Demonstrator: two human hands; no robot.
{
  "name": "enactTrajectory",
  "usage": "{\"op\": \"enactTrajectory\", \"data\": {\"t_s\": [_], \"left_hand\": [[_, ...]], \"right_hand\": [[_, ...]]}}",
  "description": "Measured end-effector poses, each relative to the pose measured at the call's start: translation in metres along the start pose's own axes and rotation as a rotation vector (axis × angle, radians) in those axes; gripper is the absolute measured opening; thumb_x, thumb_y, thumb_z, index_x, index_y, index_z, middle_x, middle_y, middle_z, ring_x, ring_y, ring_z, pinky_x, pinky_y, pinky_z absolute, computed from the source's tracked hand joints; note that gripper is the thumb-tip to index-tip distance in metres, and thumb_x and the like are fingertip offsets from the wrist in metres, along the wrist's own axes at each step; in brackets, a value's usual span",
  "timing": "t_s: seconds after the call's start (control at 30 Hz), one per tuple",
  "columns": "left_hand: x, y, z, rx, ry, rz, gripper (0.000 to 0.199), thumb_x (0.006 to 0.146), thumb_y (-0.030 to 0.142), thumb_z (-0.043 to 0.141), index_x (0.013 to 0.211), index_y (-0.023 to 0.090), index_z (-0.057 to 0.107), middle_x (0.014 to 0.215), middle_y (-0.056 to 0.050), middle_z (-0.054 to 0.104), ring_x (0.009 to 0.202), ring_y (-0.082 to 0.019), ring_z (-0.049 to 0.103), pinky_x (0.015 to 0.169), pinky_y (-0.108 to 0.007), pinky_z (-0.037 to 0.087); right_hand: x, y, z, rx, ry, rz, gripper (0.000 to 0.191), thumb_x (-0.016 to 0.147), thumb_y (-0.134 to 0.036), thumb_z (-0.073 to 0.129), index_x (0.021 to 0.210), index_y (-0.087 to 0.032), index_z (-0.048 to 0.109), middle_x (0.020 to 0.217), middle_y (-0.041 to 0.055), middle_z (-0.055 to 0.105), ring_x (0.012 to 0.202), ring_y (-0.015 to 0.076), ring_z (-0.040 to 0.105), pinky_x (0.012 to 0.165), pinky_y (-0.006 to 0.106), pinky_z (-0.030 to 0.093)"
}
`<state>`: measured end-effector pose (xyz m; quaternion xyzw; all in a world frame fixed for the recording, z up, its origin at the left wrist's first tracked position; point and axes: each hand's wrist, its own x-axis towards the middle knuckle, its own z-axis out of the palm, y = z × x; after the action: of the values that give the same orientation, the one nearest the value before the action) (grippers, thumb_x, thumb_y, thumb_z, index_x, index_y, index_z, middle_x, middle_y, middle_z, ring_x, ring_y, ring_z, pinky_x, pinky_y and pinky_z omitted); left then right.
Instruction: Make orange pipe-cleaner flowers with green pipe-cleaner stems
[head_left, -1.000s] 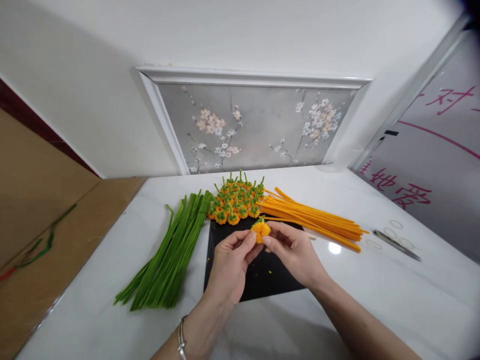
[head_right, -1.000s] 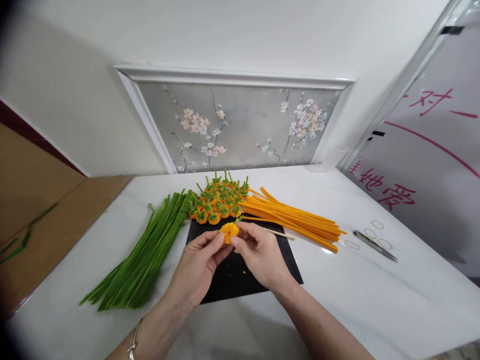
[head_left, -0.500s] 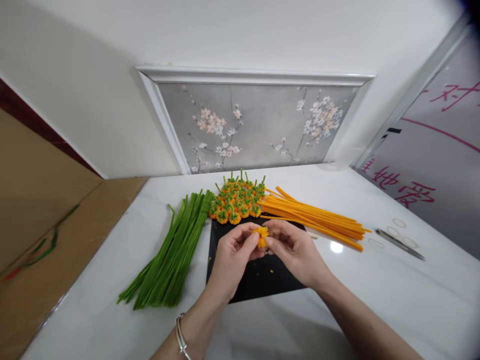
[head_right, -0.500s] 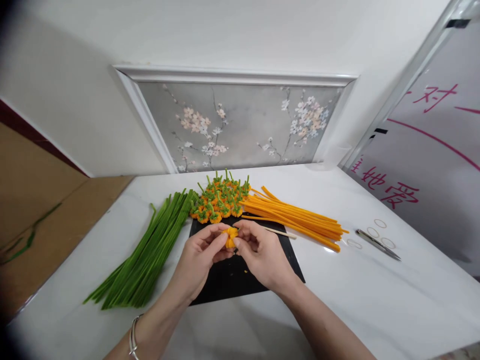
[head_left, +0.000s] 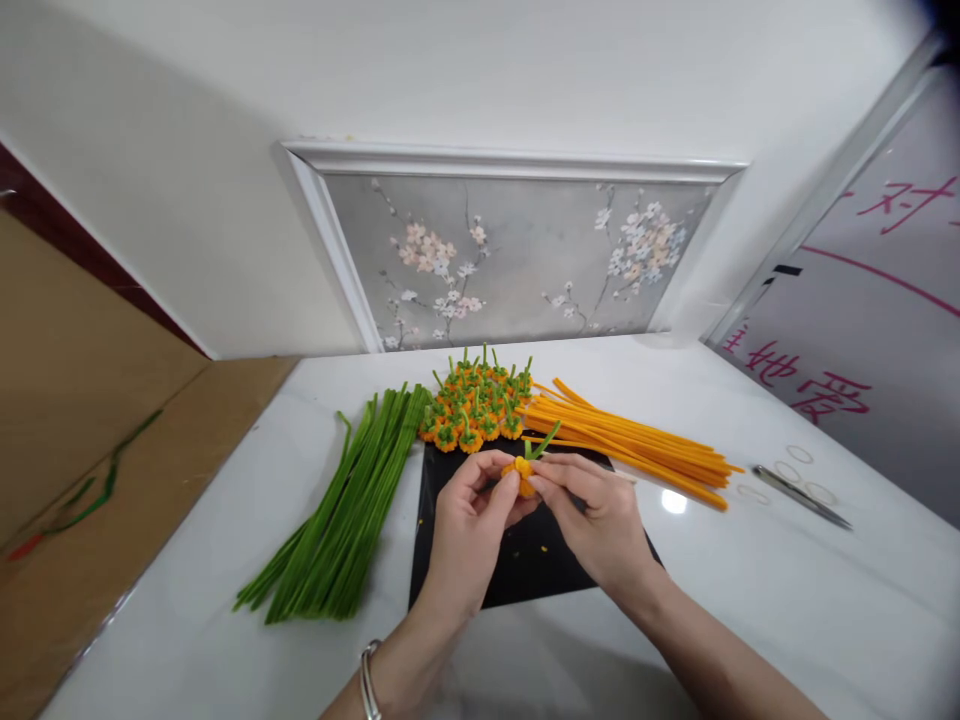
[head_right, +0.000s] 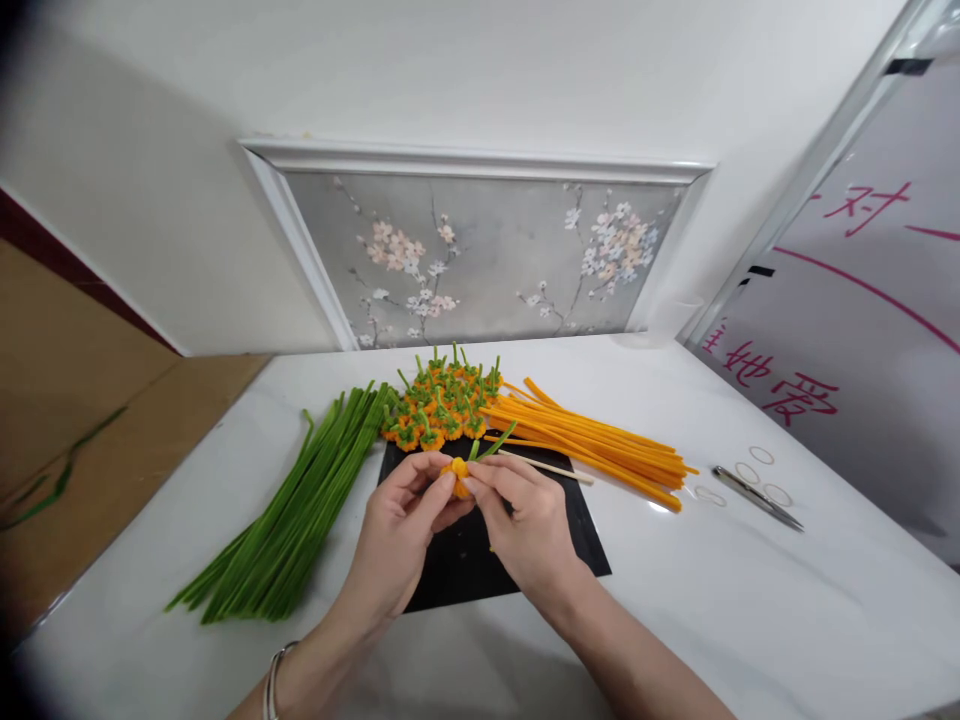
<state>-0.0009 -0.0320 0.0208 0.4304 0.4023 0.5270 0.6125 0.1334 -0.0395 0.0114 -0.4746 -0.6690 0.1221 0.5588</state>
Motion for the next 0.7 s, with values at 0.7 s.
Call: {"op": "enactTrajectory", "data": {"t_s": [0.7], "left_hand": [[-0.0007,-0.0033,0.0021,-0.013,0.045,-0.002,0.014,0.076,0.029,0.071,0.081,0.017,0.067,0.082,0.000,0.067,0.081,-0.011,0.063,0.076,-0.022,0.057]], "right_hand": [[0.0042,-0.0090,-0.0034,0.039,-0.064,0.040,0.017,0.086,-0.018,0.053,0.077,-0.021,0.068,0.085,0.0061,0.068,0.080,0.0181,0.065,0.073,0.030,0.054]]}}
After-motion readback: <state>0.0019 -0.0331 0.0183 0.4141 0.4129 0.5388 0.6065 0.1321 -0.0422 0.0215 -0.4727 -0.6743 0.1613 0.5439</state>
